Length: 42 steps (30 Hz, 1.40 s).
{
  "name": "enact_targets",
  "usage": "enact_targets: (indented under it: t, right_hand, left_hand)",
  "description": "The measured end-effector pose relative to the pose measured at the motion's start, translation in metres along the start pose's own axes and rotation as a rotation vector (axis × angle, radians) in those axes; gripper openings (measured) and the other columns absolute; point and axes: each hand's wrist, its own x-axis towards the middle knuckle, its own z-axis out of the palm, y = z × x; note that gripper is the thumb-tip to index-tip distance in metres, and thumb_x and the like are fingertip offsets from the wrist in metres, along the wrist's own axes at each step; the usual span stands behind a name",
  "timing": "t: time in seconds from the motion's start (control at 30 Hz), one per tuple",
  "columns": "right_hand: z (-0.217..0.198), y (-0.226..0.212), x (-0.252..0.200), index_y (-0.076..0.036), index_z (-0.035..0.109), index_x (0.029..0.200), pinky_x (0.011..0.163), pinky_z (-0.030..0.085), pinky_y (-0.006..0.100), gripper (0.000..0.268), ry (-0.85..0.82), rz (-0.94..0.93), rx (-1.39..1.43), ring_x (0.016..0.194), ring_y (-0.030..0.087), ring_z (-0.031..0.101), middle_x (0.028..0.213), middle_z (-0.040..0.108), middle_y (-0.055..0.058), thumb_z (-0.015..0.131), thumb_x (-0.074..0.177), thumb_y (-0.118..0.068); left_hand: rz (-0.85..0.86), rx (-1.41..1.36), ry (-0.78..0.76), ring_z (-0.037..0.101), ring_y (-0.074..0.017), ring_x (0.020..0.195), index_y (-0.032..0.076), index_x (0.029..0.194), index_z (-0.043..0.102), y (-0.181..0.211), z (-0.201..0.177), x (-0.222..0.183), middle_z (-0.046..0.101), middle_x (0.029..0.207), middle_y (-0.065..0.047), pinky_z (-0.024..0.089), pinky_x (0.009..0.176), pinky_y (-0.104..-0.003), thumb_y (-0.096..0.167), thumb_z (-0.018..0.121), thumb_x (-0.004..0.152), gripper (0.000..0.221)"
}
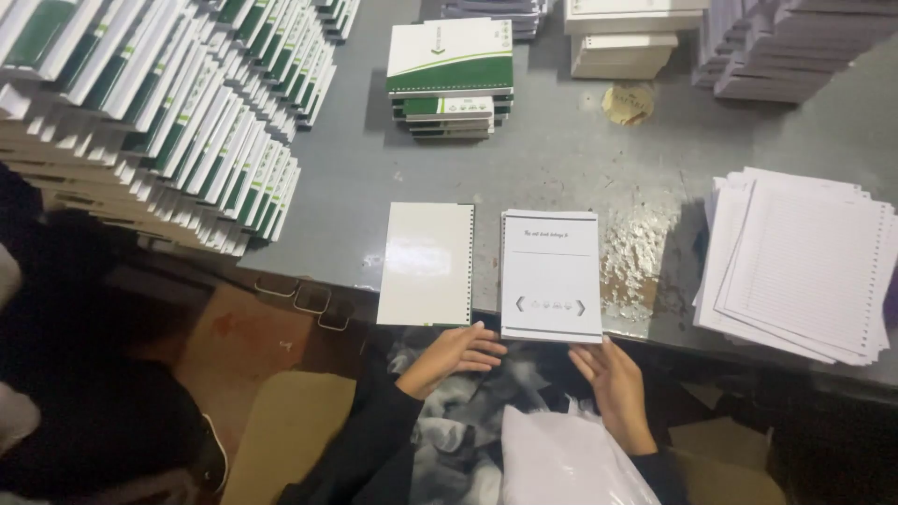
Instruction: Assembling notebooks by manually combining stacks of paper with covers and stacking the finished products on a workbench.
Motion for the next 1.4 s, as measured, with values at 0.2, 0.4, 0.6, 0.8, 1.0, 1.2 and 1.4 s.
enact_targets:
  t: [0.2,0.4,0.6,0.8,1.0,1.2,1.4]
  right_hand:
    - [-0.044,0.037,0.025,0.001,0.064,0.109,0.106,0.057,0.052,0.024,-0.092,-0.284,-0.008,0.106,0.029,0.071,0.108,0.072,0.018,0.051,0.109,-0.019]
    - [-0.081,0.045,0.039,-0.014,0.048,0.097,0.102,0.055,0.053,0.019,-0.02,-0.407,0.135,0.108,0.03,0.069,0.106,0.067,0.014,0.047,0.115,-0.022]
    - [-0.067,0.022,0.022,-0.017,0.045,0.097,0.09,0.059,0.045,0.018,-0.009,-0.499,0.037,0.092,0.019,0.066,0.086,0.058,0.005,0.048,0.114,-0.023]
    - [-0.024,-0.005,-0.036,-0.002,0.05,0.103,0.089,0.064,0.042,0.026,-0.046,-0.71,-0.37,0.092,0.019,0.061,0.095,0.054,0.013,0.049,0.111,-0.028]
    - [-0.005,-0.012,-0.058,-0.001,0.052,0.096,0.084,0.068,0.04,0.032,-0.185,-0.736,-0.412,0.088,0.021,0.068,0.092,0.058,0.012,0.052,0.106,-0.031]
    - [-0.018,-0.001,-0.015,-0.013,0.045,0.098,0.074,0.059,0.039,0.022,-0.181,-0.607,-0.014,0.081,0.015,0.059,0.082,0.053,0.003,0.052,0.111,-0.029]
    - [-0.014,0.008,0.022,-0.011,0.047,0.102,0.11,0.053,0.054,0.012,-0.041,-0.347,-0.014,0.11,0.027,0.065,0.116,0.064,0.013,0.044,0.11,-0.019]
  left_hand:
    - [-0.014,0.043,-0.031,0.074,-0.0258,0.105,-0.002,0.141,0.057,-0.023,-0.003,0.009,0.072,0.127,-0.019,0.06,0.094,-0.031,0.054,0.044,0.097,0.072]
    - [0.371,0.06,0.301,0.075,-0.0161,0.09,0.005,0.123,0.069,-0.033,-0.003,0.033,0.079,0.106,-0.01,0.063,0.082,-0.028,0.031,0.056,0.101,0.037]
    - [0.471,0.345,0.238,0.063,-0.0303,0.127,0.006,0.146,0.052,0.026,0.039,0.06,0.048,0.153,-0.016,0.047,0.109,-0.039,0.035,0.053,0.098,0.056]
    - [0.121,0.016,0.248,0.055,-0.0312,0.137,0.006,0.161,0.019,0.025,0.044,0.088,0.055,0.15,-0.018,0.049,0.106,-0.049,0.059,0.062,0.082,0.105]
    - [0.215,-0.289,0.384,0.07,-0.0229,0.113,0.004,0.128,0.058,0.005,0.025,0.074,0.072,0.127,-0.014,0.058,0.095,-0.033,0.032,0.083,0.074,0.065]
    - [0.165,-0.588,0.339,0.068,-0.0344,0.119,0.001,0.127,0.061,0.019,-0.009,0.015,0.07,0.132,-0.019,0.058,0.1,-0.047,0.008,0.083,0.072,0.06]
    - [0.188,-0.682,0.409,0.069,-0.0321,0.113,-0.002,0.135,0.06,0.036,-0.025,-0.009,0.07,0.13,-0.021,0.058,0.098,-0.044,0.011,0.077,0.08,0.059]
